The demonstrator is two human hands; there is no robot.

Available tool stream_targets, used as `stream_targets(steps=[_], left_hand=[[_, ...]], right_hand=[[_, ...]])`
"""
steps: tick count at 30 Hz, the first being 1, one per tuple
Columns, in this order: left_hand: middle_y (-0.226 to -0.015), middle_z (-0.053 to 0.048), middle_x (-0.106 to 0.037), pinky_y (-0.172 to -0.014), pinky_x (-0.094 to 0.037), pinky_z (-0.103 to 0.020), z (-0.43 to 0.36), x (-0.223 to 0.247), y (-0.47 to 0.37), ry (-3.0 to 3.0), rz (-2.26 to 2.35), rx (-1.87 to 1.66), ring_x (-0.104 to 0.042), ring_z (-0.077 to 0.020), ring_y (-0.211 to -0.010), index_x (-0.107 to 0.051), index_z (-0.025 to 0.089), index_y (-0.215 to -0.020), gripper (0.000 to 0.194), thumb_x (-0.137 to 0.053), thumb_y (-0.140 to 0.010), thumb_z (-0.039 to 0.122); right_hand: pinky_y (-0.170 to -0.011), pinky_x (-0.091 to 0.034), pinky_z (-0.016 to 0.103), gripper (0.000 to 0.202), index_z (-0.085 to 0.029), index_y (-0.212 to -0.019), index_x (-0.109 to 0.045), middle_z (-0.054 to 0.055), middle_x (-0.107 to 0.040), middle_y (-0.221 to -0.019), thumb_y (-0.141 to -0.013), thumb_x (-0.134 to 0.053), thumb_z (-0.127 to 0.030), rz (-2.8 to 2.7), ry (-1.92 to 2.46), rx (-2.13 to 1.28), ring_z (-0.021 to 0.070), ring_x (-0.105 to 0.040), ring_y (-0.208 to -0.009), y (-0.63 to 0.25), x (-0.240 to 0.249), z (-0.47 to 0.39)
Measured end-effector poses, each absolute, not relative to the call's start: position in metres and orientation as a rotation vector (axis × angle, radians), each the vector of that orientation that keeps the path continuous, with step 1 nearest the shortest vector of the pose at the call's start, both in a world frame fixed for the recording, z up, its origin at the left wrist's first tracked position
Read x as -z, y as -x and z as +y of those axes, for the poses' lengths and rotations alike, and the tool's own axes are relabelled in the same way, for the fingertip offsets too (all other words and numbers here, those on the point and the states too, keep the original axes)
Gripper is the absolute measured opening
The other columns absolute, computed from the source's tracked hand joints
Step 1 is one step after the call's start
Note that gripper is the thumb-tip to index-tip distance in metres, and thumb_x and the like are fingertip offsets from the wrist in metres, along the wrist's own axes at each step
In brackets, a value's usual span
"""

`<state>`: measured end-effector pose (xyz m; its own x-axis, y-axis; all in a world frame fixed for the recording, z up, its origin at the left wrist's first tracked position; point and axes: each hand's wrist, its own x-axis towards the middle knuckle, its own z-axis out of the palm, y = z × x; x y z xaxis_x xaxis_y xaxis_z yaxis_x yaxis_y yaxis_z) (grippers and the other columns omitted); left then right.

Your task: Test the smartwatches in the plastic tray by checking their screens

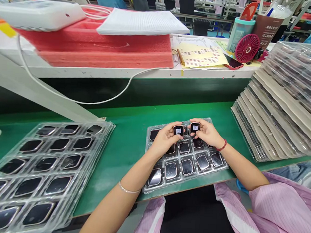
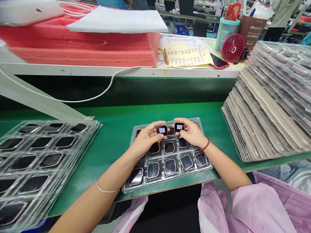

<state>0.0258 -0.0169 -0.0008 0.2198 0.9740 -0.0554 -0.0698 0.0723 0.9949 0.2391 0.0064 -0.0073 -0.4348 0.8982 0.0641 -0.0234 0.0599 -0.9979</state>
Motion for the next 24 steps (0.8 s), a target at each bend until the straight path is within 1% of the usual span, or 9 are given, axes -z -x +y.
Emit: stream_targets(steps=[3,5,7,9,11,13,16,24], left_hand=[[-0.121,-0.011,-0.067,-0.064,-0.052,-0.027,-0.016,0.002,-0.023,-1.09,0.958,-1.041,-0.069,-0.0233,-0.091,-0.057,0.021,-0.133,0.06,-0.072,-0.076,0.036],[-0.123,-0.012,-0.066,-0.065,-0.052,-0.027,-0.015,0.003,-0.021,-1.03,0.925,-1.041,-0.069,-0.0226,-0.091,-0.056,0.023,-0.135,0.062,-0.072,-0.078,0.04],[-0.115,-0.011,-0.069,-0.063,-0.051,-0.026,-0.014,0.004,-0.02,-1.014,0.913,-1.031,-0.069,-0.0203,-0.084,-0.055,0.023,-0.137,0.066,-0.074,-0.077,0.041],[-0.105,-0.009,-0.07,-0.059,-0.049,-0.024,-0.013,0.005,-0.019,-1.038,0.903,-1.01,-0.069,-0.0172,-0.075,-0.053,0.022,-0.139,0.07,-0.077,-0.075,0.041],[-0.099,-0.007,-0.069,-0.055,-0.046,-0.023,-0.013,0.006,-0.019,-1.085,0.889,-0.987,-0.066,-0.0141,-0.065,-0.051,0.021,-0.139,0.073,-0.078,-0.074,0.041],[-0.096,-0.006,-0.068,-0.052,-0.044,-0.022,-0.013,0.007,-0.019,-1.124,0.877,-0.971,-0.064,-0.0119,-0.06,-0.051,0.019,-0.136,0.072,-0.079,-0.074,0.042],[-0.093,-0.005,-0.067,-0.051,-0.044,-0.022,-0.012,0.008,-0.02,-1.137,0.874,-0.959,-0.063,-0.0108,-0.057,-0.051,0.018,-0.131,0.07,-0.08,-0.072,0.043],[-0.088,-0.002,-0.066,-0.052,-0.043,-0.022,-0.012,0.008,-0.02,-1.148,0.896,-0.935,-0.062,-0.0098,-0.056,-0.052,0.018,-0.124,0.066,-0.08,-0.071,0.043]], right_hand=[[-0.075,-0.062,0.026,0.061,-0.025,-0.138,-0.049,0.009,-0.057,-0.137,-0.08,-0.063,-0.018,-1.48,0.845,-1.58,0.018,-0.068,-0.102,-0.241,0.005,0.006],[-0.076,-0.063,0.027,0.06,-0.027,-0.141,-0.048,0.008,-0.055,-0.14,-0.083,-0.065,-0.024,-1.443,0.809,-1.668,0.0195,-0.067,-0.107,-0.243,0.003,0.007],[-0.071,-0.063,0.025,0.058,-0.026,-0.139,-0.05,0.009,-0.059,-0.134,-0.084,-0.067,-0.028,-1.424,0.8,-1.73,0.0183,-0.069,-0.1,-0.244,0.003,0.007],[-0.065,-0.062,0.023,0.054,-0.023,-0.134,-0.055,0.009,-0.065,-0.123,-0.082,-0.07,-0.029,-1.411,0.809,-1.748,0.0145,-0.071,-0.084,-0.245,0.005,0.009],[-0.059,-0.06,0.021,0.05,-0.019,-0.126,-0.06,0.008,-0.068,-0.112,-0.08,-0.074,-0.028,-1.408,0.81,-1.743,0.0094,-0.068,-0.067,-0.246,0.007,0.01],[-0.055,-0.058,0.02,0.047,-0.017,-0.12,-0.062,0.007,-0.069,-0.105,-0.077,-0.077,-0.028,-1.41,0.795,-1.746,0.006,-0.063,-0.056,-0.246,0.009,0.01],[-0.052,-0.057,0.02,0.047,-0.016,-0.118,-0.063,0.006,-0.069,-0.104,-0.076,-0.079,-0.027,-1.411,0.776,-1.769,0.0048,-0.06,-0.053,-0.245,0.011,0.011],[-0.05,-0.055,0.019,0.048,-0.016,-0.119,-0.063,0.006,-0.069,-0.106,-0.076,-0.079,-0.027,-1.427,0.792,-1.753,0.005,-0.061,-0.052,-0.243,0.014,0.011]])
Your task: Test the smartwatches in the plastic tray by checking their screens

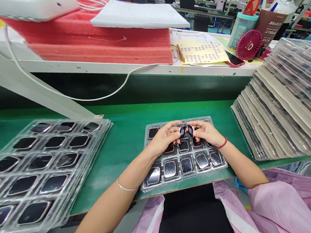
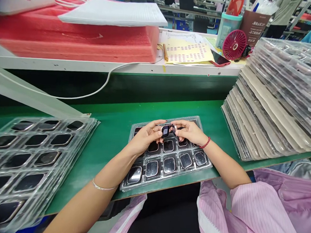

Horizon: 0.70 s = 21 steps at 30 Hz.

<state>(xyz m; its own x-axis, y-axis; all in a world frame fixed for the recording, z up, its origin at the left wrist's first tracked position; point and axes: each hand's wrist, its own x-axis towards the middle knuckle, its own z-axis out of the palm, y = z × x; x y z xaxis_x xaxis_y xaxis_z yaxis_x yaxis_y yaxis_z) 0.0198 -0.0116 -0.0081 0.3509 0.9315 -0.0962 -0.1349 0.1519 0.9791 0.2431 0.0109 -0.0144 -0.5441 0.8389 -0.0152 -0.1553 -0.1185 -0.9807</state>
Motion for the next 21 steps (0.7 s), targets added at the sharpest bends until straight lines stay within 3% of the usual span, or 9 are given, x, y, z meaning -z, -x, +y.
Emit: stream_targets(steps=[21], left_hand=[[-0.1,-0.008,-0.07,-0.052,-0.044,-0.023,-0.0118,0.008,-0.0212,-1.153,0.934,-0.923,-0.061,-0.0097,-0.055,-0.058,0.015,-0.12,0.061,-0.08,-0.069,0.042]], right_hand=[[-0.059,-0.059,0.022,0.047,-0.014,-0.122,-0.062,0.008,-0.069,-0.108,-0.078,-0.075,-0.026,-1.526,0.822,-1.663,0.008,-0.066,-0.061,-0.2415,0.0161,0.0093]])
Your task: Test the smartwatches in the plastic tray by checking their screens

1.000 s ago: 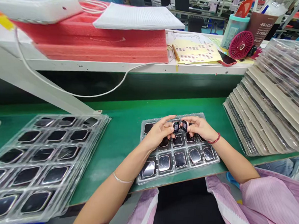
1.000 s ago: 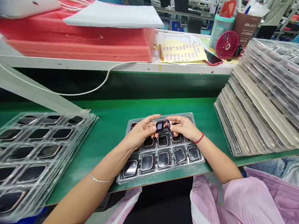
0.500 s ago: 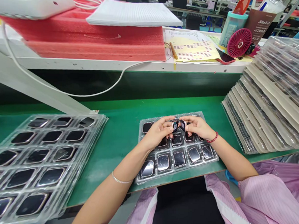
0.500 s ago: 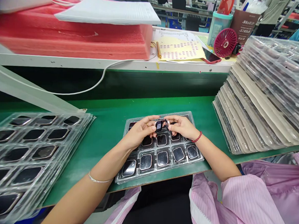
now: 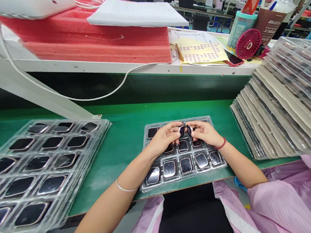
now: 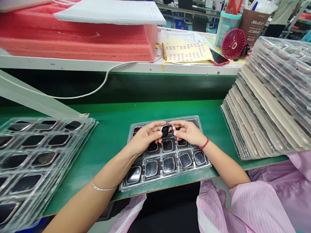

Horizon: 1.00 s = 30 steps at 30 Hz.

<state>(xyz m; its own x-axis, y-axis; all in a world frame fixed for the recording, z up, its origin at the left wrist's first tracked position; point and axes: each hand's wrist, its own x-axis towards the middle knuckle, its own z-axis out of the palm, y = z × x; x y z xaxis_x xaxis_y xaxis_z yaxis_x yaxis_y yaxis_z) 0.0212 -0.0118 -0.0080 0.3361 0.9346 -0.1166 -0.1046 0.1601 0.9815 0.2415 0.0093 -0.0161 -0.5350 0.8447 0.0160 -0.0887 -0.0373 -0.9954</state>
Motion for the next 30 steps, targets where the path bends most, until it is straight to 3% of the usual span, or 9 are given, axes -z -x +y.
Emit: stream_targets(steps=[6,12,17,20,24,27,30], left_hand=[[-0.108,-0.01,-0.07,-0.064,-0.052,-0.027,-0.015,0.003,-0.026,-1.16,1.009,-1.013,-0.069,-0.0184,-0.08,-0.061,0.016,-0.118,0.045,-0.068,-0.078,0.035],[-0.085,-0.003,-0.069,-0.055,-0.047,-0.024,-0.016,0.005,-0.026,-1.261,1.096,-0.994,-0.066,-0.0146,-0.064,-0.061,0.016,-0.101,0.034,-0.07,-0.07,0.025],[-0.089,-0.003,-0.07,-0.053,-0.044,-0.023,-0.015,0.003,-0.026,-1.271,1.092,-0.994,-0.066,-0.0143,-0.066,-0.057,0.018,-0.109,0.044,-0.071,-0.068,0.025],[-0.082,-0.004,-0.071,-0.052,-0.042,-0.024,-0.012,0.0,-0.025,-1.27,1.128,-0.986,-0.066,-0.0164,-0.064,-0.058,0.017,-0.103,0.036,-0.07,-0.072,0.033],[-0.082,-0.006,-0.073,-0.063,-0.047,-0.029,-0.009,-0.005,-0.011,-1.442,1.278,-0.975,-0.066,-0.0204,-0.075,-0.064,0.019,-0.084,0.024,-0.071,-0.073,0.039],[-0.085,-0.006,-0.072,-0.071,-0.048,-0.032,-0.01,-0.012,0.005,-1.611,1.45,-0.911,-0.065,-0.0209,-0.077,-0.069,0.019,-0.084,0.023,-0.07,-0.073,0.039],[-0.083,-0.005,-0.072,-0.071,-0.047,-0.032,-0.006,-0.02,0.002,-1.701,1.495,-0.85,-0.065,-0.0208,-0.074,-0.07,0.02,-0.087,0.022,-0.068,-0.074,0.038]], right_hand=[[-0.068,-0.063,0.025,0.049,-0.018,-0.131,-0.057,0.008,-0.069,-0.112,-0.083,-0.066,-0.022,-1.44,0.871,-1.67,0.0173,-0.072,-0.091,-0.241,0.014,0.011],[-0.062,-0.06,0.023,0.039,-0.015,-0.114,-0.062,0.007,-0.073,-0.101,-0.076,-0.064,-0.013,-1.528,0.89,-1.61,0.0139,-0.071,-0.077,-0.237,0.013,0.008],[-0.066,-0.059,0.027,0.043,-0.018,-0.119,-0.056,0.007,-0.072,-0.104,-0.077,-0.064,-0.018,-1.527,0.925,-1.602,0.0153,-0.07,-0.08,-0.244,0.008,0.014],[-0.073,-0.058,0.034,0.022,-0.018,-0.104,-0.059,0.006,-0.072,-0.092,-0.084,-0.057,-0.027,-1.545,1.114,-1.284,0.0173,-0.069,-0.078,-0.26,0.008,0.027],[-0.1,-0.045,0.047,0.007,-0.018,-0.075,-0.065,0.009,-0.071,-0.098,-0.079,-0.06,-0.021,-1.828,1.4,-0.612,0.0253,-0.064,-0.105,-0.28,0.013,0.041],[-0.107,-0.037,0.052,0.01,-0.017,-0.081,-0.071,0.014,-0.065,-0.117,-0.077,-0.063,-0.019,-2.007,1.511,-0.374,0.0318,-0.049,-0.127,-0.282,0.02,0.042],[-0.108,-0.035,0.055,0.021,-0.016,-0.097,-0.072,0.017,-0.056,-0.133,-0.079,-0.062,-0.02,-2.055,1.54,-0.259,0.0342,-0.038,-0.134,-0.277,0.023,0.038]])
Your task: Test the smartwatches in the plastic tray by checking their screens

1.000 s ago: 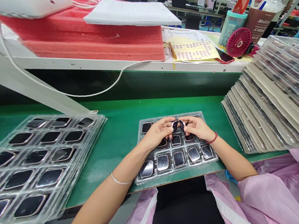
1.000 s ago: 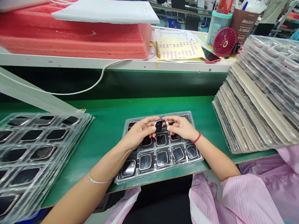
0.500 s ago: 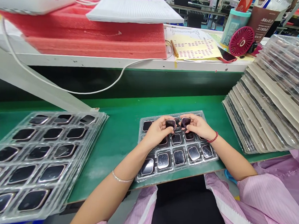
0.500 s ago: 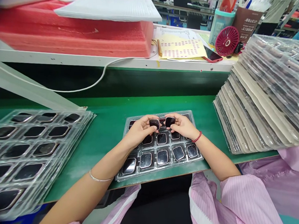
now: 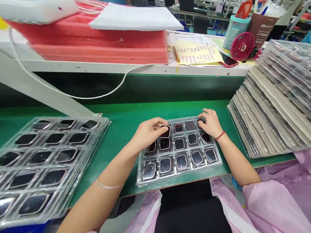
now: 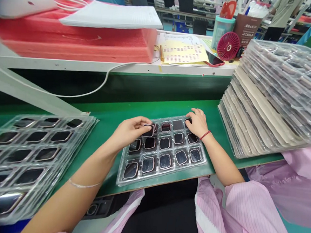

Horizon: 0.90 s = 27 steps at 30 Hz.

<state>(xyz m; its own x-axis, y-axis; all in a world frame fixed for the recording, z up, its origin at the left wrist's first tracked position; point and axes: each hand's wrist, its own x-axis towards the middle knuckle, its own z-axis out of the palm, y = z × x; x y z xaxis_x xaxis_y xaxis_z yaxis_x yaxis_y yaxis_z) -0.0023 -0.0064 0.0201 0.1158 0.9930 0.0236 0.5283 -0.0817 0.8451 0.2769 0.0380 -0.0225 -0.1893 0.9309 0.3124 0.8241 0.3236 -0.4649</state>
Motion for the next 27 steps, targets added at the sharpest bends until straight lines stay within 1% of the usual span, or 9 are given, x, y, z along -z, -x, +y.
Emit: stream_targets(steps=[3,6,10,14,17,19,21,24,27], left_hand=[[-0.077,-0.004,-0.072,-0.068,-0.046,-0.03,0.01,-0.02,-0.03,-1.833,1.433,-0.791,-0.065,-0.02,-0.072,-0.069,0.02,-0.079,0.013,-0.065,-0.077,0.032],[-0.076,-0.005,-0.071,-0.068,-0.045,-0.03,0.034,-0.011,-0.073,-2.021,1.494,-0.663,-0.064,-0.02,-0.073,-0.07,0.019,-0.079,0.012,-0.061,-0.08,0.027],[-0.098,-0.01,-0.068,-0.079,-0.047,-0.034,0.046,-0.006,-0.094,-2.066,1.575,-0.683,-0.064,-0.0248,-0.09,-0.072,0.018,-0.08,0.012,-0.062,-0.079,0.024],[-0.119,-0.011,-0.061,-0.094,-0.045,-0.041,0.022,-0.016,-0.042,-2.228,1.548,-0.646,-0.056,-0.0306,-0.112,-0.072,0.021,-0.095,0.02,-0.058,-0.081,0.024],[-0.126,-0.01,-0.061,-0.103,-0.039,-0.048,-0.007,-0.023,0.017,-2.375,1.509,-0.497,-0.05,-0.0329,-0.122,-0.07,0.022,-0.081,0.022,-0.049,-0.086,0.027],[-0.127,-0.011,-0.062,-0.105,-0.037,-0.051,-0.025,-0.022,0.046,-2.357,1.528,-0.397,-0.049,-0.035,-0.125,-0.069,0.022,-0.078,0.018,-0.055,-0.083,0.031],[-0.134,-0.014,-0.059,-0.106,-0.035,-0.056,-0.04,-0.018,0.06,-2.321,1.609,-0.342,-0.046,-0.0396,-0.129,-0.069,0.022,-0.084,0.015,-0.064,-0.076,0.034],[-0.143,-0.018,-0.052,-0.107,-0.035,-0.057,-0.056,-0.01,0.061,-2.324,1.731,-0.334,-0.04,-0.0408,-0.136,-0.066,0.02,-0.094,0.024,-0.069,-0.075,0.034],[-0.145,-0.019,-0.05,-0.106,-0.036,-0.056,-0.064,-0.004,0.054,-2.34,1.846,-0.308,-0.038,-0.0404,-0.139,-0.065,0.019,-0.092,0.02,-0.067,-0.078,0.033]], right_hand=[[-0.108,-0.035,0.052,0.016,-0.017,-0.09,-0.072,0.016,-0.059,-0.13,-0.081,-0.06,-0.021,-2.09,1.438,-0.254,0.0324,-0.041,-0.131,-0.272,0.019,0.035],[-0.107,-0.036,0.05,0.015,-0.018,-0.08,-0.071,0.014,-0.065,-0.121,-0.085,-0.057,-0.022,-2.114,1.33,-0.266,0.0298,-0.047,-0.125,-0.271,0.015,0.035],[-0.107,-0.037,0.051,0.017,-0.018,-0.077,-0.07,0.014,-0.066,-0.119,-0.086,-0.056,-0.022,-2.134,1.295,-0.277,0.0291,-0.049,-0.123,-0.274,0.013,0.035],[-0.109,-0.034,0.056,0.015,-0.018,-0.085,-0.072,0.014,-0.06,-0.129,-0.086,-0.058,-0.022,-2.241,1.249,-0.31,0.0321,-0.042,-0.131,-0.269,0.003,0.022],[-0.11,-0.031,0.059,0.017,-0.02,-0.098,-0.073,0.013,-0.052,-0.14,-0.087,-0.06,-0.023,-2.463,1.089,-0.39,0.0346,-0.033,-0.138,-0.247,-0.006,0.002],[-0.111,-0.03,0.059,0.019,-0.02,-0.102,-0.073,0.013,-0.051,-0.143,-0.089,-0.06,-0.025,-2.613,0.948,-0.405,0.0346,-0.032,-0.139,-0.224,-0.009,-0.01],[-0.111,-0.031,0.057,0.022,-0.016,-0.103,-0.074,0.016,-0.052,-0.142,-0.09,-0.059,-0.026,-2.708,0.904,-0.342,0.0356,-0.034,-0.138,-0.199,-0.009,-0.017],[-0.11,-0.032,0.057,0.03,-0.008,-0.1,-0.074,0.023,-0.052,-0.14,-0.088,-0.064,-0.033,-2.745,0.984,-0.205,0.0392,-0.038,-0.135,-0.169,-0.003,-0.018],[-0.109,-0.033,0.055,0.03,-0.009,-0.092,-0.074,0.021,-0.054,-0.138,-0.085,-0.069,-0.038,-2.735,1.017,-0.185,0.0396,-0.039,-0.134,-0.157,0.002,-0.015]])
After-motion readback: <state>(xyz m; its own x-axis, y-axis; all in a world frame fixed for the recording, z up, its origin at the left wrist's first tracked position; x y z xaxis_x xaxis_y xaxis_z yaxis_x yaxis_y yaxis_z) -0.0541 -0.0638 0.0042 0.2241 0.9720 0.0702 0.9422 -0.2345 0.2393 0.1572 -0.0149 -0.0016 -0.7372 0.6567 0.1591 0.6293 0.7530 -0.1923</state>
